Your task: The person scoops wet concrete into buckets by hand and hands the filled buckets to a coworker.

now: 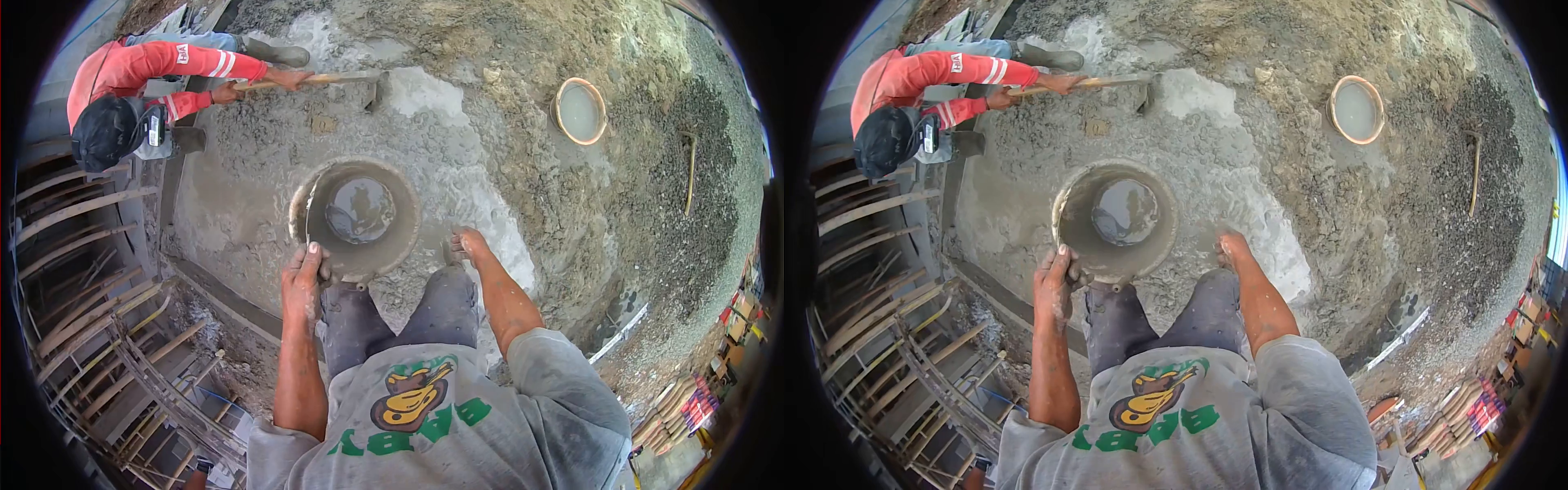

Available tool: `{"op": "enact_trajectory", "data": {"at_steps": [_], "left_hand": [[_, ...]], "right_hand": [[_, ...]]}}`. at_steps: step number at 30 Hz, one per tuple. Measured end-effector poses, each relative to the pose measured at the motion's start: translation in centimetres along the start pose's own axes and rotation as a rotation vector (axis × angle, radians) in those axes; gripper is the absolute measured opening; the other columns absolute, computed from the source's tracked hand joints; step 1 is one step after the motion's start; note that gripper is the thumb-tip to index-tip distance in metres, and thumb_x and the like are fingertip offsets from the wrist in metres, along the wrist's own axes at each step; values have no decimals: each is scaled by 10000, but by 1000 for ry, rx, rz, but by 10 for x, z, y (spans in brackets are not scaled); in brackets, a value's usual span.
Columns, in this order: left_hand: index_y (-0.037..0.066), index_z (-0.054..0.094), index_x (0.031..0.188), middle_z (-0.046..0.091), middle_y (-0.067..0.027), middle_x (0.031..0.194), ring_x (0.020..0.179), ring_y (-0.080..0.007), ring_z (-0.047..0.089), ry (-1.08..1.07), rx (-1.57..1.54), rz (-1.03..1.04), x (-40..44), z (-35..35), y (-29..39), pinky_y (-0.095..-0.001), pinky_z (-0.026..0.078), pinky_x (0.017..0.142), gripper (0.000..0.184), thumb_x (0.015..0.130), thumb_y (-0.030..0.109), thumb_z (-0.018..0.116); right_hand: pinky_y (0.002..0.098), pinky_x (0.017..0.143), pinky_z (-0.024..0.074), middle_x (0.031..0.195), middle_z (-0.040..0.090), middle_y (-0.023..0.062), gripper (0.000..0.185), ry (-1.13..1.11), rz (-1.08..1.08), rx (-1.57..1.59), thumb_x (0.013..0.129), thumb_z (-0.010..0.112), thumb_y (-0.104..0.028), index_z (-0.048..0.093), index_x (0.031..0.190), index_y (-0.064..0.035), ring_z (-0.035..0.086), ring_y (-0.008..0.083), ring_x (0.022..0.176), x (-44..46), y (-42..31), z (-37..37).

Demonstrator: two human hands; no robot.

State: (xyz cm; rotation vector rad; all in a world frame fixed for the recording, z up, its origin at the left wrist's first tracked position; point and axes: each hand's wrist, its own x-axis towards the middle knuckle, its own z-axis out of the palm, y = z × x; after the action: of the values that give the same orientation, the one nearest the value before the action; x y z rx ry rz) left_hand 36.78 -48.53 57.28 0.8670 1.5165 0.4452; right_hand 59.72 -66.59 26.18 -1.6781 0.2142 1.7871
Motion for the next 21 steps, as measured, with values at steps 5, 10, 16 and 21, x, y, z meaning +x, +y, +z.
{"op": "enact_trajectory", "data": {"at_steps": [5,10,16,21], "left_hand": [[41,589,897,417,7,594,524,-97,406,-126,172,-115,5,59,-39,-270,424,541,269,914,295,503],[62,625,945,471,8,608,568,-77,432,-484,459,-99,78,174,-151,-244,372,540,301,933,318,469],[59,633,868,496,-13,629,540,-83,421,-661,158,-3,178,308,-325,-250,360,506,347,906,375,494],[79,612,855,470,18,624,512,-66,397,-724,-195,-274,299,223,-366,-240,344,484,342,908,394,489]], "right_hand": [[494,1007,284,1386,353,137,766,-10,22,632,843,361,-645,344,1348,-69,377,282,1243,-3,29,-79],[375,1028,295,1326,451,93,719,80,-73,929,851,375,-628,385,1336,-97,395,237,1232,49,116,-167],[491,1009,259,1410,322,86,822,415,-150,591,800,443,-670,307,1376,-100,306,256,1282,111,129,-193],[411,997,301,1374,367,107,729,738,-352,218,834,532,-525,340,1355,-53,361,231,1234,201,99,-119]]}}
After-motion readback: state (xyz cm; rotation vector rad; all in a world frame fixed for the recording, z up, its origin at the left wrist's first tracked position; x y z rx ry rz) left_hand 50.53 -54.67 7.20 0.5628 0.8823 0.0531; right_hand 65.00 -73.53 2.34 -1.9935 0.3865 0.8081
